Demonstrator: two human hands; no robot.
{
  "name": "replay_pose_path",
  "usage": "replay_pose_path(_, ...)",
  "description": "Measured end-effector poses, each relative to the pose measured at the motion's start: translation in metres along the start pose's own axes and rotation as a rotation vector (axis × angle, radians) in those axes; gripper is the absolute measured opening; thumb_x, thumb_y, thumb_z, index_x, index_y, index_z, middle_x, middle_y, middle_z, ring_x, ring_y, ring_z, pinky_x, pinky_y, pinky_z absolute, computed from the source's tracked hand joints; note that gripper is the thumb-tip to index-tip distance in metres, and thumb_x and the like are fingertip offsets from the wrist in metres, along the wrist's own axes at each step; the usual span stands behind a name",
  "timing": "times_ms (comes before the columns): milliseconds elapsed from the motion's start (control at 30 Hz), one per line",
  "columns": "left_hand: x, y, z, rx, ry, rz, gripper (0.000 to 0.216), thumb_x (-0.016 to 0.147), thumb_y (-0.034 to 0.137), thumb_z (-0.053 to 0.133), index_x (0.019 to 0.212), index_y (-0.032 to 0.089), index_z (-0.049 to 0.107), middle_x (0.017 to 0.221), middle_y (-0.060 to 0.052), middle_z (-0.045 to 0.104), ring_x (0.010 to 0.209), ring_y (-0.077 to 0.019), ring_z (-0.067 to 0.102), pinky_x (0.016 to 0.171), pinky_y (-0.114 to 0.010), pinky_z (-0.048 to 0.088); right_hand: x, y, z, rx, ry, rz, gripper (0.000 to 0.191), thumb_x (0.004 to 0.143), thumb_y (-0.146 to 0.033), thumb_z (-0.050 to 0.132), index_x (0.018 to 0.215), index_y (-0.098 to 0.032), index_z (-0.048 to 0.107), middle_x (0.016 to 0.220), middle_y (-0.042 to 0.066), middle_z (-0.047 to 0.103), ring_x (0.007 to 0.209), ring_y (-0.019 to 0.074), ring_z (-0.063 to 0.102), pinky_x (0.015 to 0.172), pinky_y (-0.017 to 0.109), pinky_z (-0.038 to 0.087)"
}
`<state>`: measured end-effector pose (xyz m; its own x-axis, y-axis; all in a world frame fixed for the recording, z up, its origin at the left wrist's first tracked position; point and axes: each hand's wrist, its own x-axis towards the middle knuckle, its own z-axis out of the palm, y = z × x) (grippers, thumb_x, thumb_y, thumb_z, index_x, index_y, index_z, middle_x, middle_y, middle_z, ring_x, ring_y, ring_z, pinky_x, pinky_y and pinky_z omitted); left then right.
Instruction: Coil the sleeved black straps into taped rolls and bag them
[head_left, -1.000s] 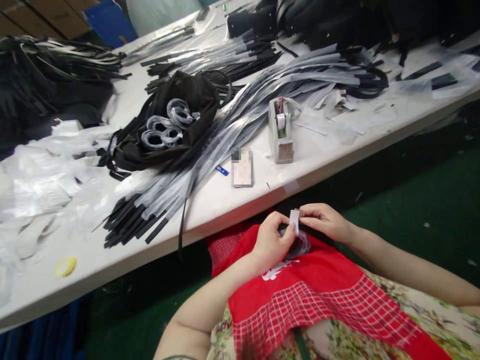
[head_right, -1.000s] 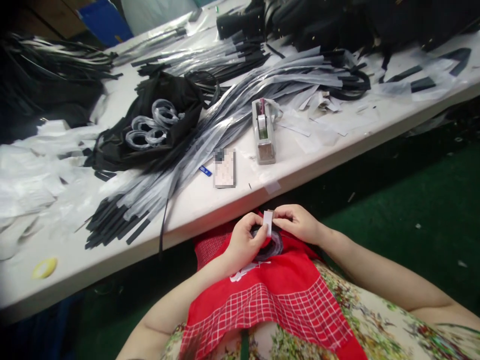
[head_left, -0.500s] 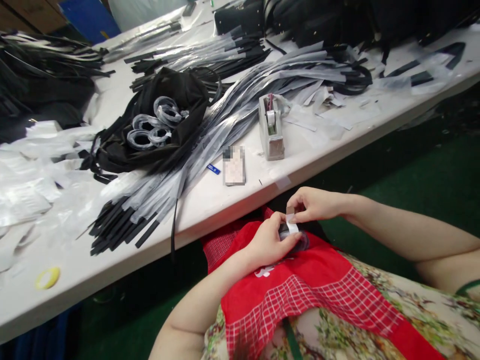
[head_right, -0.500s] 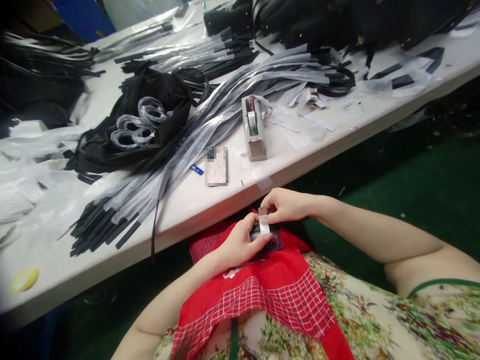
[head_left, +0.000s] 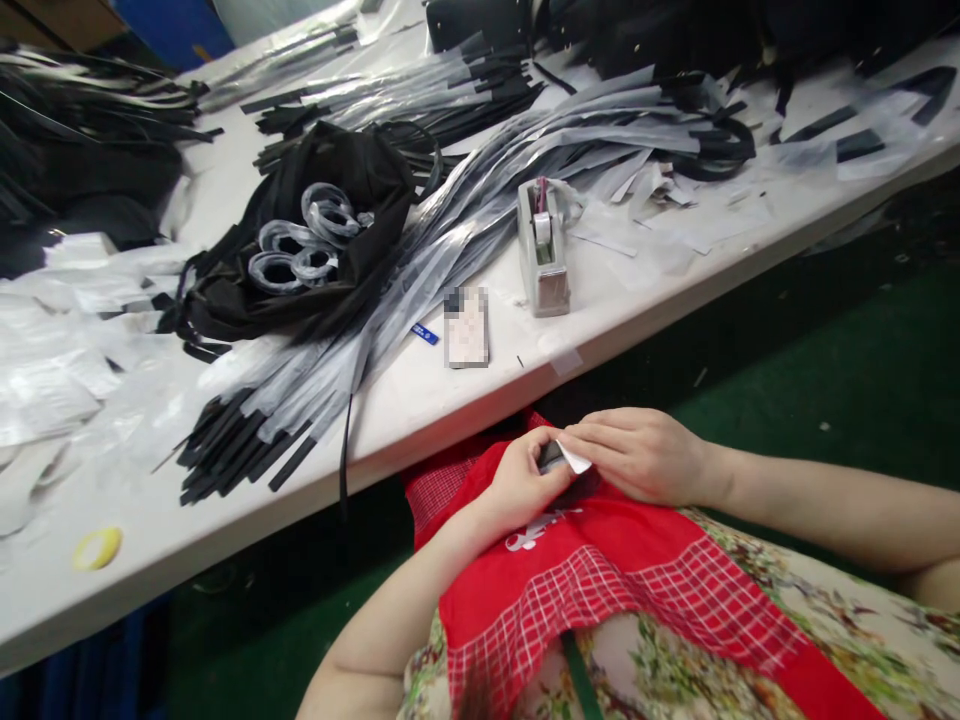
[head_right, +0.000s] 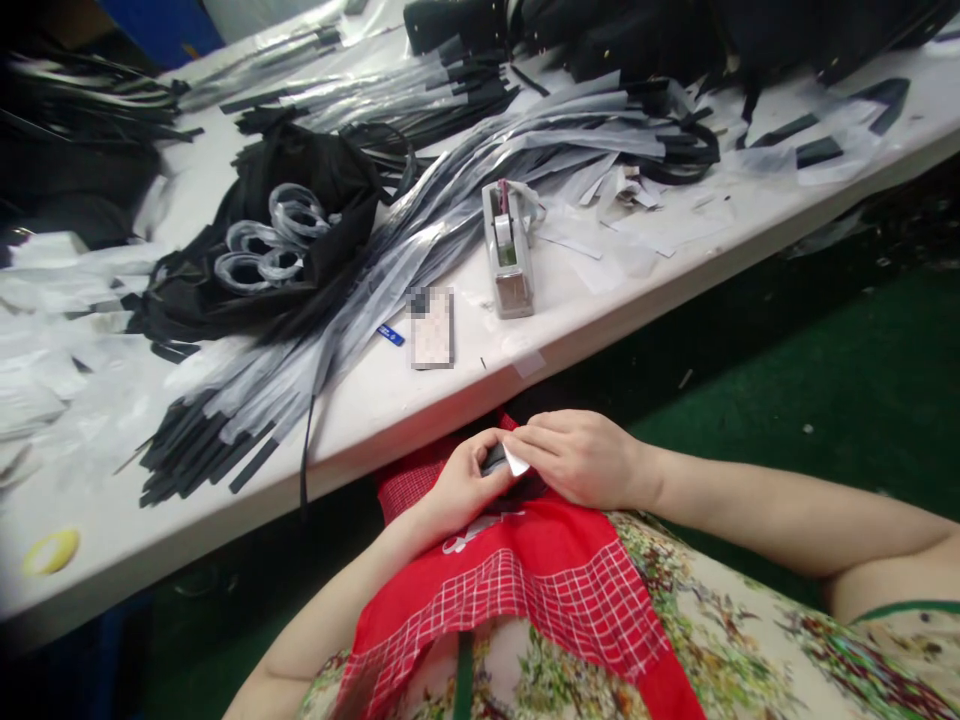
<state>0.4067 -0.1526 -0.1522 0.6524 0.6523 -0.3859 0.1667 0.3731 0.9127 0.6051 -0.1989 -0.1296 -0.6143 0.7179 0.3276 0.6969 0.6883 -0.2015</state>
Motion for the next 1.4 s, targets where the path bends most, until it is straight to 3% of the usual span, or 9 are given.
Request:
replay_pose_path(167,-0.003,0.007,0.001,-0.301,0.049,-0.075,0.034,0.081,0.043,0.067,0.096,0.013,0.064,0.069,0.0,0.058,0.056,-0.0095,0.048,0.056,-0.023,0.039,-0.01,-0.012,0.002,-0.157,0.134,0.088,0.035,0.089,-0.028,0.064,0.121,-0.013,0.066,0.114,0.013,0.069,0.111,0.026,0.061,0.101,0.041,0.05)
replay_pose_path(300,-0.001,0.014,0.0,-0.275,0.111,-0.042,0.035,0.08,0.043,0.072,0.098,0.014,0.066,0.077,-0.002,0.063,0.065,-0.0105,0.053,0.062,-0.023,0.043,-0.016,-0.015,0.006,-0.172,0.255,0.074,0.03,0.089,-0.012,0.061,0.117,-0.018,0.069,0.103,0.006,0.073,0.102,0.0194,0.063,0.1,0.035,0.049)
replay_pose_path(500,-0.002,0.026,-0.008,-0.377,0.171,-0.007,0.039,0.073,0.039,0.08,0.1,0.016,0.066,0.09,-0.005,0.068,0.075,-0.0128,0.06,0.07,-0.023,0.046,-0.012,-0.004,0.004,-0.027,0.307,0.105,0.019,0.084,-0.016,0.067,0.101,-0.021,0.073,0.1,0.005,0.074,0.097,0.0201,0.065,0.091,0.035,0.052)
replay_pose_path(600,-0.002,0.029,-0.01,-0.42,0.198,-0.031,0.041,0.07,0.039,0.082,0.098,0.014,0.066,0.08,-0.003,0.068,0.066,-0.0107,0.058,0.062,-0.021,0.044,-0.001,0.036,0.001,-0.037,0.38,0.321,0.019,0.083,-0.019,0.068,0.1,-0.022,0.074,0.097,0.007,0.074,0.092,0.0217,0.066,0.089,0.036,0.051)
replay_pose_path(733,0.002,0.03,-0.013,-0.499,0.23,-0.048,0.042,0.066,0.039,0.084,0.094,0.012,0.068,0.076,-0.004,0.069,0.062,-0.0099,0.058,0.059,-0.02,0.044,0.026,0.126,0.016,0.077,0.475,0.74,0.026,0.09,-0.035,0.056,0.101,-0.018,0.073,0.097,0.01,0.073,0.085,0.0228,0.066,0.081,0.036,0.052)
replay_pose_path(833,0.002,0.033,-0.014,-0.593,0.24,-0.066,0.04,0.064,0.037,0.086,0.092,0.012,0.069,0.079,-0.005,0.072,0.065,-0.0113,0.062,0.064,-0.021,0.047,0.051,0.184,0.037,0.306,0.401,1.005,0.039,0.092,-0.043,0.048,0.103,-0.015,0.072,0.1,0.011,0.073,0.077,0.0213,0.066,0.074,0.034,0.052)
replay_pose_path(933,0.001,0.036,-0.016,-0.653,0.241,-0.075,0.04,0.064,0.036,0.086,0.091,0.012,0.07,0.078,-0.006,0.072,0.065,-0.012,0.064,0.064,-0.022,0.047,0.07,0.212,0.05,0.37,0.333,1.089,0.043,0.092,-0.046,0.045,0.088,-0.015,0.074,0.086,0.01,0.075,0.076,0.023,0.065,0.072,0.034,0.05)
replay_pose_path(1167,0.005,0.037,-0.02,-0.732,0.179,-0.162,0.031,0.064,0.033,0.084,0.081,0.01,0.071,0.068,-0.006,0.071,0.058,-0.0105,0.061,0.057,-0.019,0.045,0.082,0.213,0.042,0.374,0.445,1.064,0.033,0.086,-0.046,0.056,0.091,-0.02,0.076,0.095,0.008,0.076,0.095,0.024,0.066,0.082,0.032,0.046)
replay_pose_path(1400,0.007,0.031,-0.022,-0.706,0.19,-0.141,0.035,0.063,0.037,0.085,0.08,0.01,0.071,0.068,-0.007,0.071,0.056,-0.0106,0.058,0.055,-0.019,0.042,0.087,0.192,0.037,0.552,0.42,1.089,0.048,0.078,-0.059,0.058,0.082,-0.015,0.077,0.077,0.009,0.075,0.079,0.0239,0.065,0.071,0.033,0.046)
